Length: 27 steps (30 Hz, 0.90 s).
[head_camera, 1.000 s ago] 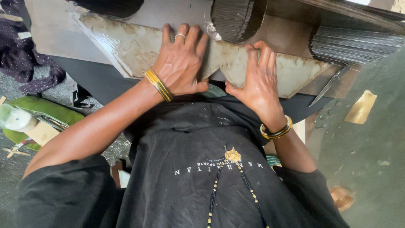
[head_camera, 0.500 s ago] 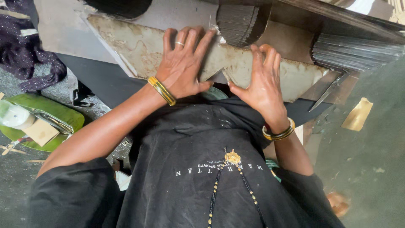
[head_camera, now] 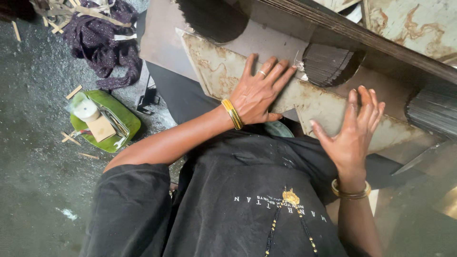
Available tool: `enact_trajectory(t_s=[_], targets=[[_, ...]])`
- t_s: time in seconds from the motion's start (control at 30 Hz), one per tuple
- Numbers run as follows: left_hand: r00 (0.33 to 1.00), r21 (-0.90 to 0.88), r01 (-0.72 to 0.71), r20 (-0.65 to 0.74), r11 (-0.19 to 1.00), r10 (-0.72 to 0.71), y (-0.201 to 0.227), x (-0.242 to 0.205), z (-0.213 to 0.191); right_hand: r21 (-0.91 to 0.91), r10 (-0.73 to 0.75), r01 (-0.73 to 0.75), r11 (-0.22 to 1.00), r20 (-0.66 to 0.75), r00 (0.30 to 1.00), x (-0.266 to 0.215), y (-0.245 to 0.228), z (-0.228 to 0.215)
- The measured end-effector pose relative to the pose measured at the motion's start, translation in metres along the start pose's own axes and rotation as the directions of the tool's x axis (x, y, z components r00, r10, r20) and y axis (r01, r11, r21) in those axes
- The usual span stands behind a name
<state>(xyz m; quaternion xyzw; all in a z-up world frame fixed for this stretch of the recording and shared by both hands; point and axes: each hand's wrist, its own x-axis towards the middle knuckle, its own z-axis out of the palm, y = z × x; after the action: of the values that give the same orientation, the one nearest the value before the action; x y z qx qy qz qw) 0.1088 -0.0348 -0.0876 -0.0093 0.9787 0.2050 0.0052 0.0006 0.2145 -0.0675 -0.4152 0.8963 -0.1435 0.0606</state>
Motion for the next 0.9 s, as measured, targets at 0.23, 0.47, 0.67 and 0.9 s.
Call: enact_trajectory(t_s=[0.23,0.47,0.67,0.9], targets=[[0.99,0.096,-0.064,0.129,0.993,0.051,0.0,-0.004,-0.013,0.012,-0.017,0.015,1.0,0.158,0.987,-0.007,-0.007,0.005],[0.99,0.01,-0.057,0.133,0.998,0.055,-0.013,-0.006,-0.009,0.047,-0.012,0.004,0.999,0.186,0.982,0.002,-0.005,-0.005],[1.0,0.025,-0.012,0.03,1.0,0.011,-0.002,-0.005,-0.005,0.089,-0.076,0.061,0.994,0.173,0.982,0.005,-0.001,-0.015],[1.0,-0.099,-0.008,0.023,0.995,0.01,-0.005,-0.007,-0.004,0.141,-0.079,0.053,0.989,0.189,0.979,0.008,0.001,-0.023]])
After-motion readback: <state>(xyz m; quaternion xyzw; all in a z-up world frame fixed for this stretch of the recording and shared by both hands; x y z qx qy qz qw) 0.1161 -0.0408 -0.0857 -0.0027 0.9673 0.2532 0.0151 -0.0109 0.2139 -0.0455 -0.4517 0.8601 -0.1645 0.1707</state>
